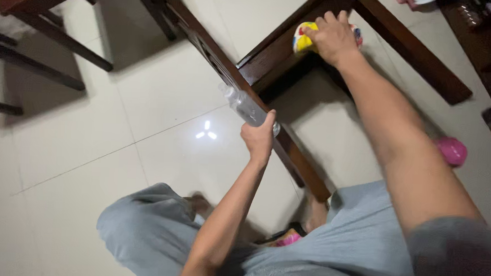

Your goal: The person cleans a wooden chair by spraying liquid from a clear bottle onto a cloth and wiping the wooden frame and legs.

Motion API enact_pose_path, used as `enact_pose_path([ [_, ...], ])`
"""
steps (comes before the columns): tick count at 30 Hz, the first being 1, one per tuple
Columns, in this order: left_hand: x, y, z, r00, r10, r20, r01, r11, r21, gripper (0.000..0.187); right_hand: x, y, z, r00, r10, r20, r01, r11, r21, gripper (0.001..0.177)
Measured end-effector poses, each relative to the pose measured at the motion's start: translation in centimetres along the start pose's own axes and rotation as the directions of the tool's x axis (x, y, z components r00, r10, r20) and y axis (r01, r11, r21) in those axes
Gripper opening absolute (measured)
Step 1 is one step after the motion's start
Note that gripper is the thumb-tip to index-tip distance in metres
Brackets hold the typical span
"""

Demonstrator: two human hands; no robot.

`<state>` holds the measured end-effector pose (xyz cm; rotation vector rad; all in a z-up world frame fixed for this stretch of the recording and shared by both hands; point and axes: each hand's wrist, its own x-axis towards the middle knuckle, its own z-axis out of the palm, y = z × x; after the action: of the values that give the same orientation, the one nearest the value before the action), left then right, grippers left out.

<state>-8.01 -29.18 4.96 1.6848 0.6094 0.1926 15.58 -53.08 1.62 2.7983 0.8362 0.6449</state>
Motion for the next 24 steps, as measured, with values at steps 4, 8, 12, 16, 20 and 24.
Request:
enact_pose_path([
  [4, -1.6, -0.1, 3.2, 0.993, 0.059, 0.106, -0.071, 0.991, 0.114, 0.050, -3.0, -1.6, -7.2, 0.975, 0.210, -0.069, -0.184, 0.945, 0.271, 0.028],
  [8, 0.7, -0.7, 4.2, 0.898, 0.240, 0.370, -0.345, 0.904, 0.251, 0.051, -8.8, -2.8, -15.7, 0.866, 0.479, 0.147, -0.475, 0.691, 0.546, 0.028],
  [12, 7.7, 0.7, 1.9, 0.827, 0.313, 0.468, -0.509, 0.770, 0.385, 0.052, -13.7, -7.3, -17.0, 0.713, 0.547, 0.439, -0.690, 0.436, 0.578, 0.030],
  [16, 16.3, 4.4, -0.8, 0.559, 0.430, 0.709, -0.814, 0.447, 0.371, 0.047, -15.1, -14.4, -14.2, 0.749, 0.523, 0.407, -0.652, 0.472, 0.593, 0.036],
  [20, 21.1, 6.5, -2.1, 0.384, 0.171, 0.907, -0.912, 0.226, 0.343, 0.070, -13.6, -20.2, -14.2, 0.801, 0.548, 0.240, -0.596, 0.699, 0.394, 0.065],
  [24, 21.7, 7.4, -2.0, 0.432, -0.188, 0.882, -0.891, -0.240, 0.385, 0.060, -13.0, -20.5, -13.3, 0.708, 0.525, 0.473, -0.669, 0.714, 0.209, 0.081],
])
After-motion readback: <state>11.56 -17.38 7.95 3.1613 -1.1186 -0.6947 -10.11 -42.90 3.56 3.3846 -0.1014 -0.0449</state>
